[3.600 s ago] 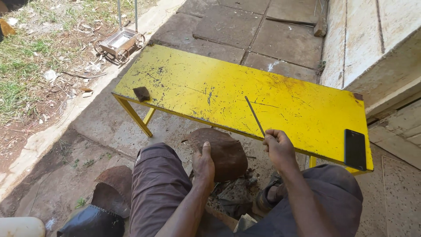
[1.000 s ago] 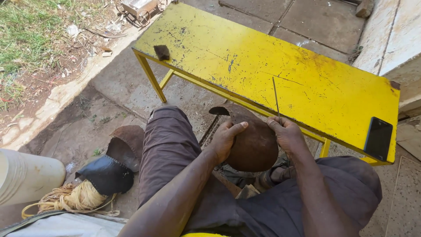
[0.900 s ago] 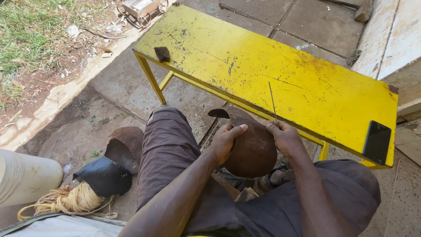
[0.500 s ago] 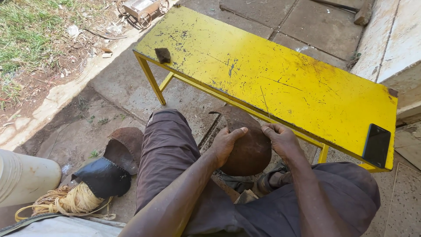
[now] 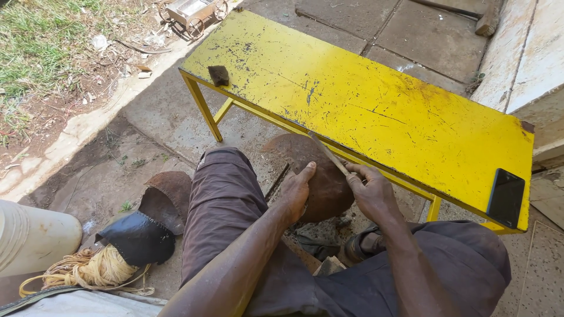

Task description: Filing the edges of a curved metal piece to smooth and shape it

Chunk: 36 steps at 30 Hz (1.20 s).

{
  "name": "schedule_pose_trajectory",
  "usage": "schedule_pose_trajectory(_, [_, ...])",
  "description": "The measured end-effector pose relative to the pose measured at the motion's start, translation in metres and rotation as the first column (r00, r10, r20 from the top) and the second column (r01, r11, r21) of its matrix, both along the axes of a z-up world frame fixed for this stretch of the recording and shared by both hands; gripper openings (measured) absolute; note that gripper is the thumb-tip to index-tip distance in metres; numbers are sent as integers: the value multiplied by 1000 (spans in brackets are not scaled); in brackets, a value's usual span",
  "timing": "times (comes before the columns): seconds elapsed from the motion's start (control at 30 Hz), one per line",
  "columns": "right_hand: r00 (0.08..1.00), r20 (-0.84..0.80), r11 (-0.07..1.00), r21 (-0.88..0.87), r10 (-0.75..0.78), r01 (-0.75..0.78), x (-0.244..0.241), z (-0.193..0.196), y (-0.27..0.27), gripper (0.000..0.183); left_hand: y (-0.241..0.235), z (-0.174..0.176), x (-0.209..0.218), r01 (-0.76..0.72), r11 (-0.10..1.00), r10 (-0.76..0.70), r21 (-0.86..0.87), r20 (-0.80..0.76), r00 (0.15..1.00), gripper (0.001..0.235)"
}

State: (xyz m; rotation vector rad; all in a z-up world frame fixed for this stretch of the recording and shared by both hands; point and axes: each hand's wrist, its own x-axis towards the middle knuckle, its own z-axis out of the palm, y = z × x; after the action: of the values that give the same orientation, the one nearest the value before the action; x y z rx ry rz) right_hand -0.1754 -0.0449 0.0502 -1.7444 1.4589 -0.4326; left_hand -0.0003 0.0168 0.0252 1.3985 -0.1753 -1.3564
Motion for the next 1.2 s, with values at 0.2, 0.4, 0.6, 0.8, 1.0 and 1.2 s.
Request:
schedule_pose_trajectory(0.2, [1000,-3,999,-41,-28,27,15,19,11,30,-8,-11,4,-36,996,28,-84,-94,995,67])
schedule_pose_trajectory(0.4, [999,33,999,-13,-41,42,12,3,2,25,-9,5,-1,-145,984,128,-104,-156,979,60])
schedule_pose_trajectory(0.6, [996,18,996,32,82,-83,6,-6,2,42,-8,-16,1,-146,984,133,-102,-129,983,60])
schedule_pose_trajectory(0.8, [992,69,985,124,109,-117,10,24,12,50,-14,-36,10,-191,977,175,-96,-151,973,59])
schedule_pose_trajectory(1.0, [991,94,977,185,90,-106,3,10,5,49,-18,-47,7,-189,972,163,-139,-177,971,63])
schedule_pose_trajectory(1.2, [994,64,978,183,94,-104,5,-19,5,46,-8,-6,0,-169,970,136,-172,-187,973,56])
